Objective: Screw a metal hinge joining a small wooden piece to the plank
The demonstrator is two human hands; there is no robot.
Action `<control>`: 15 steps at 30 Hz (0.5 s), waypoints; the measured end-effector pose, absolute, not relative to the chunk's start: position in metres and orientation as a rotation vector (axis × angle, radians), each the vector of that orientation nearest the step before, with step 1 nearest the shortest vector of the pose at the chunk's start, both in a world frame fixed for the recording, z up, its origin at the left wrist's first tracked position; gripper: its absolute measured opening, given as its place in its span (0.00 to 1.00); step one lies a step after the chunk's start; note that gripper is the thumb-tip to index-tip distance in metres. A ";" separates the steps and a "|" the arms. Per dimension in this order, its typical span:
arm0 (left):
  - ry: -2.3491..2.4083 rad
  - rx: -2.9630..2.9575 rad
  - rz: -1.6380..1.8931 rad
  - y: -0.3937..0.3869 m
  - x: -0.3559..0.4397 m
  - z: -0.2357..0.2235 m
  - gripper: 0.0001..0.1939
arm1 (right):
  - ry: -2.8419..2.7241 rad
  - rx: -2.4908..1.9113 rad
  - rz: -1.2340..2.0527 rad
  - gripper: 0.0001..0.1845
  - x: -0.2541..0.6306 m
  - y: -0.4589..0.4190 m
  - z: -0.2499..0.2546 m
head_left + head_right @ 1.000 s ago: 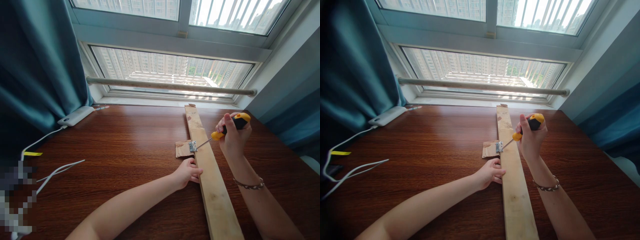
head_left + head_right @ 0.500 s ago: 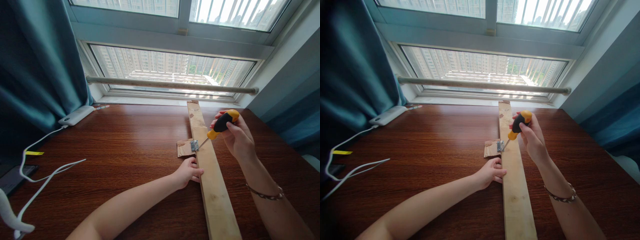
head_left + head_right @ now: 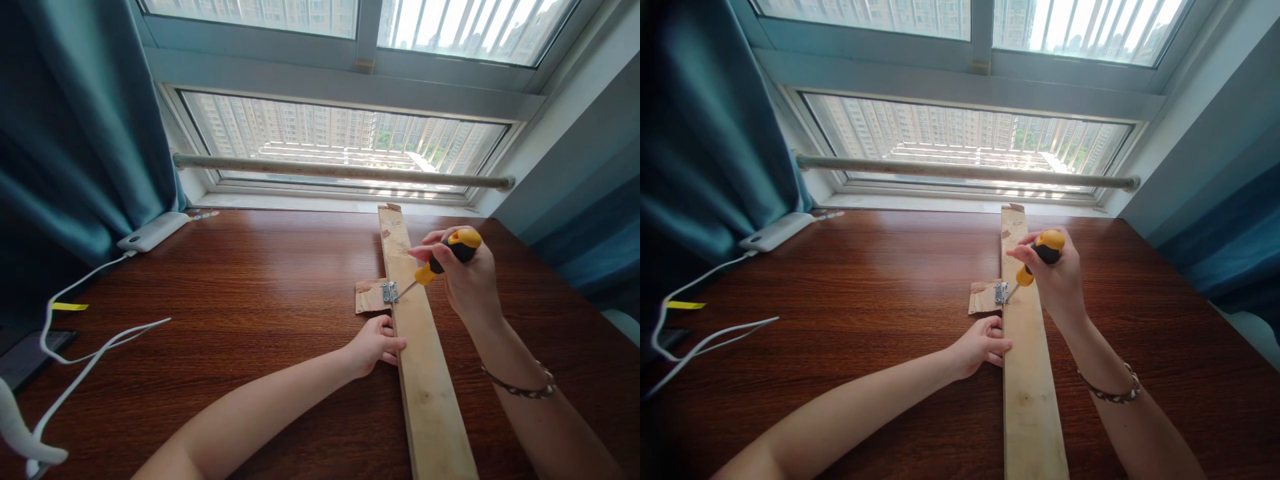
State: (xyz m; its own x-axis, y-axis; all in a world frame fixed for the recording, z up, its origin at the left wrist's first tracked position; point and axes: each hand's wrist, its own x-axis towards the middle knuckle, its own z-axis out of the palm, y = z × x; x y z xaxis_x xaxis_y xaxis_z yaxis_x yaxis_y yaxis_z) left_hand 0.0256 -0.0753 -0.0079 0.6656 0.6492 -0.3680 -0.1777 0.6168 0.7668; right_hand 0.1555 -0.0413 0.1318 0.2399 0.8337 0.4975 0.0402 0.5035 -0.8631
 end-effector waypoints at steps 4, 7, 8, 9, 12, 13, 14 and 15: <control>0.698 0.751 0.516 -0.074 0.025 -0.007 0.25 | -1.298 -0.845 0.981 0.18 0.168 -0.047 0.138; 0.707 0.744 0.515 -0.074 0.026 -0.006 0.26 | -1.398 -0.870 1.206 0.22 0.182 -0.052 0.144; 0.709 0.745 0.517 -0.074 0.026 -0.006 0.26 | -1.430 -0.868 1.232 0.21 0.186 -0.053 0.145; 0.711 0.744 0.521 -0.074 0.025 -0.006 0.26 | -1.459 -0.872 1.239 0.20 0.189 -0.053 0.145; 0.706 0.738 0.533 -0.075 0.025 -0.006 0.26 | -1.491 -0.941 1.117 0.18 0.190 -0.051 0.142; 0.702 0.736 0.538 -0.075 0.025 -0.006 0.26 | -1.468 -0.987 1.006 0.19 0.187 -0.050 0.139; 0.700 0.734 0.543 -0.075 0.025 -0.006 0.26 | -1.422 -1.033 0.865 0.21 0.183 -0.049 0.136; 0.699 0.732 0.545 -0.075 0.025 -0.006 0.26 | -1.359 -1.071 0.710 0.23 0.178 -0.047 0.133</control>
